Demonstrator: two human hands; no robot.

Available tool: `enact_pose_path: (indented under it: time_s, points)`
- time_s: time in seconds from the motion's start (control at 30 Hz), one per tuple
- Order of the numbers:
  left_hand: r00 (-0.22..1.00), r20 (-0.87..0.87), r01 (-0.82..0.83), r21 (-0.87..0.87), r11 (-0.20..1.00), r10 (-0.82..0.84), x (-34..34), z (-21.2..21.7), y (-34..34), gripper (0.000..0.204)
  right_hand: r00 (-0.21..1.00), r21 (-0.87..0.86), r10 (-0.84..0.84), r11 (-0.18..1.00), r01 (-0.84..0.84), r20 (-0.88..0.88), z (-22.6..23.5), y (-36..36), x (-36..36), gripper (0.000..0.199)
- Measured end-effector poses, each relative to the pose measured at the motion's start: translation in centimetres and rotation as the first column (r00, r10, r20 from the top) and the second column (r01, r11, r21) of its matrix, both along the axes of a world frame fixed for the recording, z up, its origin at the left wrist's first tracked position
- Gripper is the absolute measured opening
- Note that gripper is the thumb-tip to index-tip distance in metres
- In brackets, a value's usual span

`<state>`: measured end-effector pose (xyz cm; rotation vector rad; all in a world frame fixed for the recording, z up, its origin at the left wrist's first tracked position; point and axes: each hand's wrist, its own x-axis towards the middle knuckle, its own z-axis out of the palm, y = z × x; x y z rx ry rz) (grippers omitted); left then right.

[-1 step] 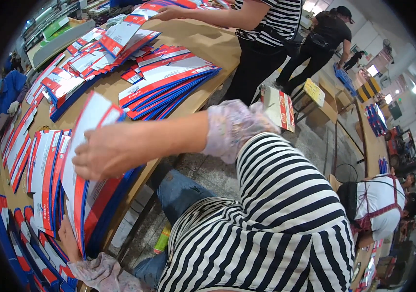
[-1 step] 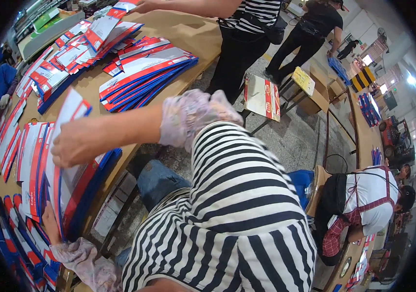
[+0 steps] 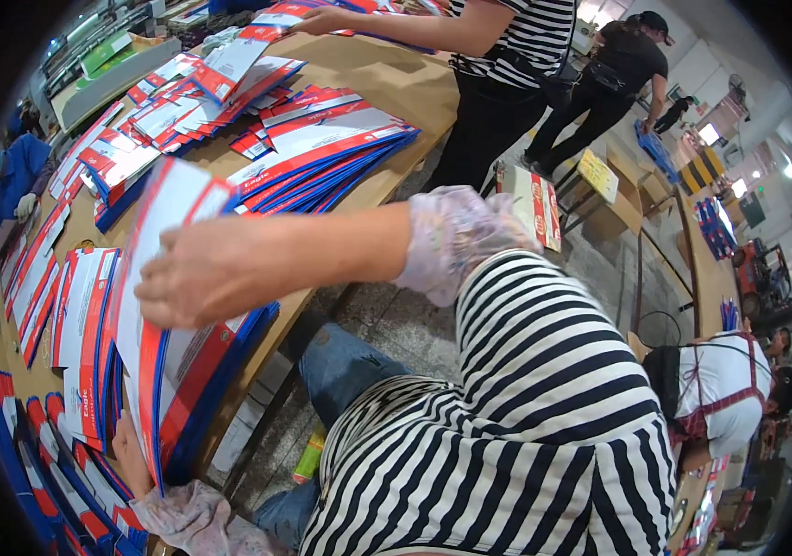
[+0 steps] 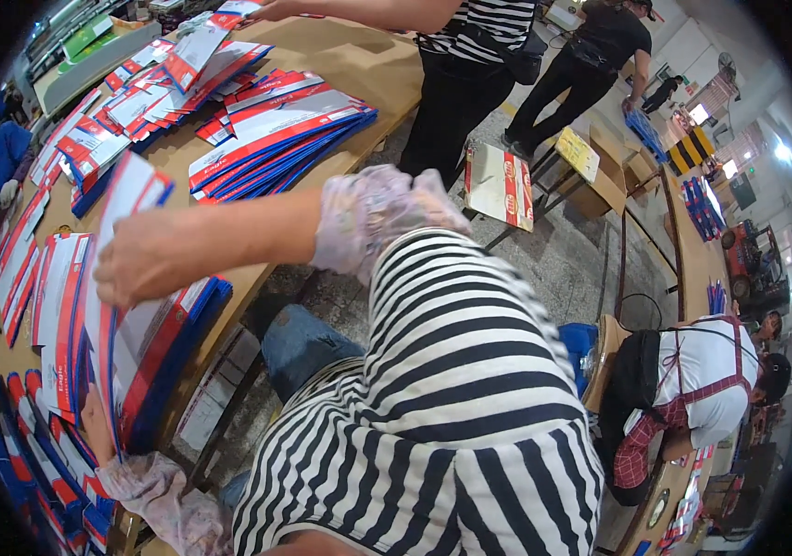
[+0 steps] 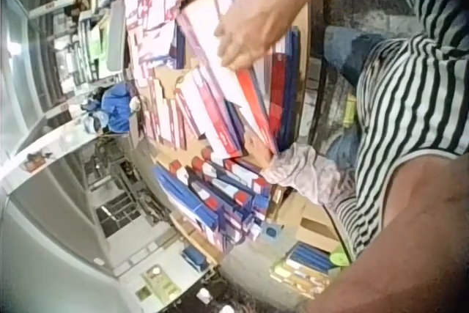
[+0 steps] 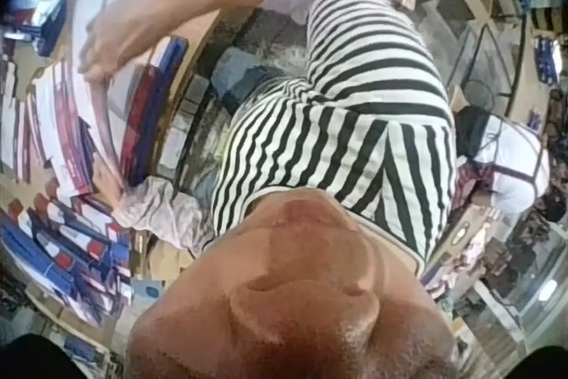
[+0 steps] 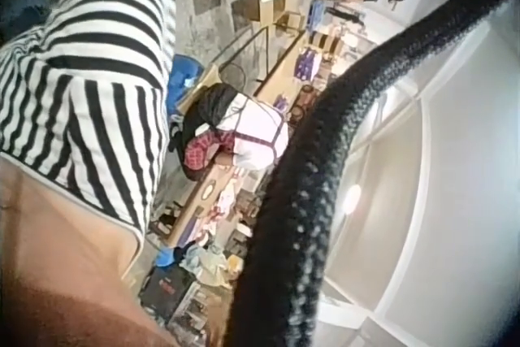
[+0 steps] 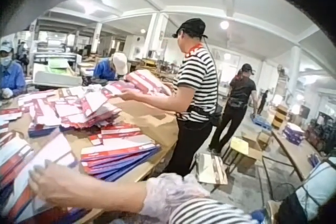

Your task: Sort and stack flat cardboard mailing envelopes.

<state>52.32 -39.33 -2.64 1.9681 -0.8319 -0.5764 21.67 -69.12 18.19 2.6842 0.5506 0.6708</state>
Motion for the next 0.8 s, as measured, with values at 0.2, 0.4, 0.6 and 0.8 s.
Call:
enact_pose_path:
  time_s: [0.2, 0.4, 0.6, 0.8]
  points:
    - [0.902, 0.431, -0.031, 0.148, 0.989, -0.036, -5.4, 2.7, -1.3, 0.032, 0.942, 0.115, -0.179, 0.982, 0.152, 0.283, 2.2, -9.8, -3.8, 0.034]
    - [0.848, 0.53, -0.038, 0.066, 0.997, -0.003, -8.5, 4.7, -3.5, 0.028, 0.794, 0.293, -0.586, 0.796, 0.529, 0.16, -6.3, -21.8, -10.9, 0.046]
    - [0.841, 0.538, -0.057, -0.012, 0.998, 0.055, -9.9, 5.3, -3.7, 0.026, 0.714, 0.457, -0.652, 0.569, 0.683, -0.256, -14.9, -27.5, -15.7, 0.063]
    - [0.781, 0.623, -0.068, 0.027, 0.997, 0.037, -9.3, 4.1, -3.1, 0.027, 0.539, 0.316, -0.721, 0.438, 0.842, -0.436, -10.8, -23.8, -11.4, 0.051]
